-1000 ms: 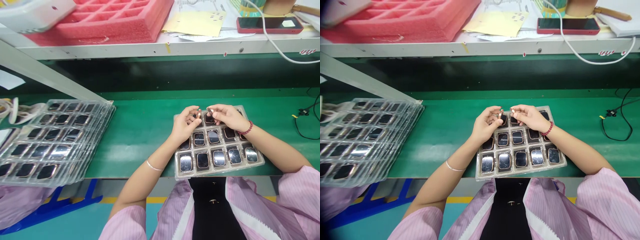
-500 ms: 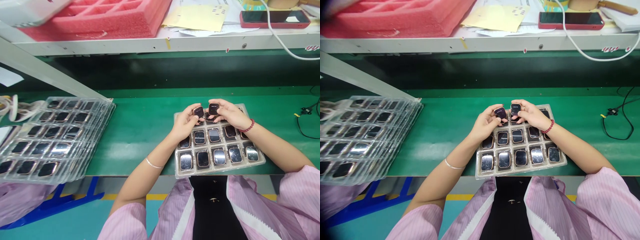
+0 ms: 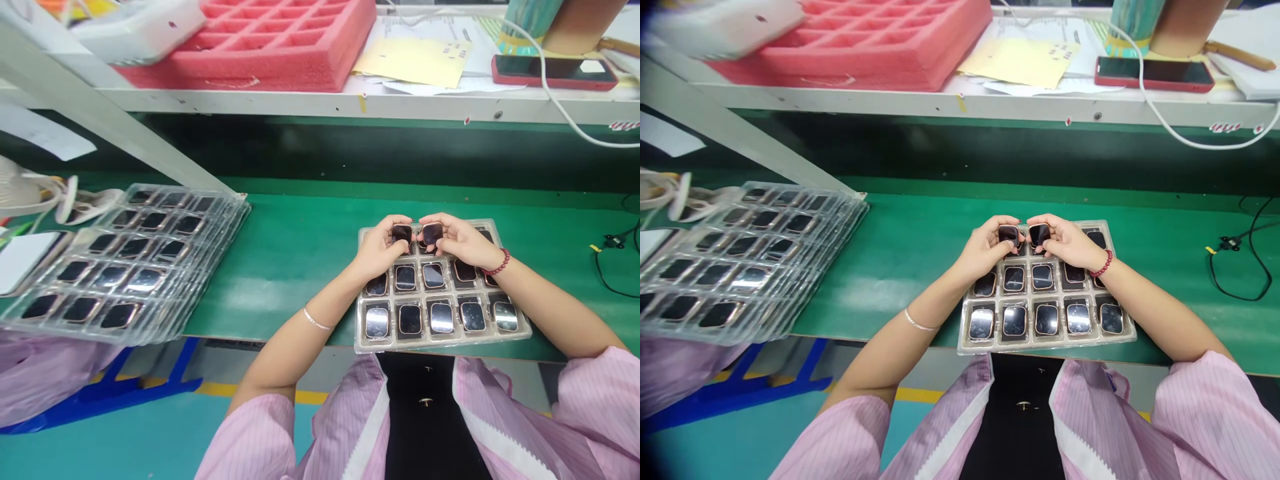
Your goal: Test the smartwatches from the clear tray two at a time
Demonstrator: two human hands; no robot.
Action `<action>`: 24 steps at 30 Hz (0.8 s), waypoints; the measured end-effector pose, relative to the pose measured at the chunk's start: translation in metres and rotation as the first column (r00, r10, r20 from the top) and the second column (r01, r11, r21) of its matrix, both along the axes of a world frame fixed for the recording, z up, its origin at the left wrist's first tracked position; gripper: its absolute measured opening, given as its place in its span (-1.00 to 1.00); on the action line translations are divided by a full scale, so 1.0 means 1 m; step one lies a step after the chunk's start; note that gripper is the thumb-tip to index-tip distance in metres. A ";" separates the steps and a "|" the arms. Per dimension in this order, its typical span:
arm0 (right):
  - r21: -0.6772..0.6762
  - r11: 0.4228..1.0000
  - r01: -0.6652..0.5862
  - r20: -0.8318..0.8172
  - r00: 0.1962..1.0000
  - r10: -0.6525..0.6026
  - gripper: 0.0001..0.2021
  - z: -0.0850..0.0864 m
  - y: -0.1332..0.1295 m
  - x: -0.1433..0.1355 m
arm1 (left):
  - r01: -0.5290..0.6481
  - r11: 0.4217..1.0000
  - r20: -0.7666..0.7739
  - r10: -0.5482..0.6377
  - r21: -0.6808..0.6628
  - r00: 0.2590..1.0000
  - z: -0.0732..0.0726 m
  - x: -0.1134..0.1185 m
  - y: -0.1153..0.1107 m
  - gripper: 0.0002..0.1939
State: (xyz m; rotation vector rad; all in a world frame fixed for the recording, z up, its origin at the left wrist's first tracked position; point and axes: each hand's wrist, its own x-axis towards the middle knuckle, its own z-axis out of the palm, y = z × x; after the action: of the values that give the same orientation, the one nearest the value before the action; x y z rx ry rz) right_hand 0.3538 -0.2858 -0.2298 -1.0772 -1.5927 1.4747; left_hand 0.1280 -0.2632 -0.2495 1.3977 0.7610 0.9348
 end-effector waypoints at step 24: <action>0.048 0.998 0.042 0.131 0.990 -0.048 -0.15 -0.017 -0.004 -0.014 | 0.037 0.859 -0.481 0.250 0.511 0.840 0.023 0.011 -0.009 -0.71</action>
State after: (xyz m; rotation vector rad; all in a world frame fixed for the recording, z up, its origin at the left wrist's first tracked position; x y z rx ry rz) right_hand 0.3394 -0.2894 -0.2463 -1.1988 -1.6728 1.3556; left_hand 0.1386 -0.2722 -0.2266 2.1564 1.0707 0.8713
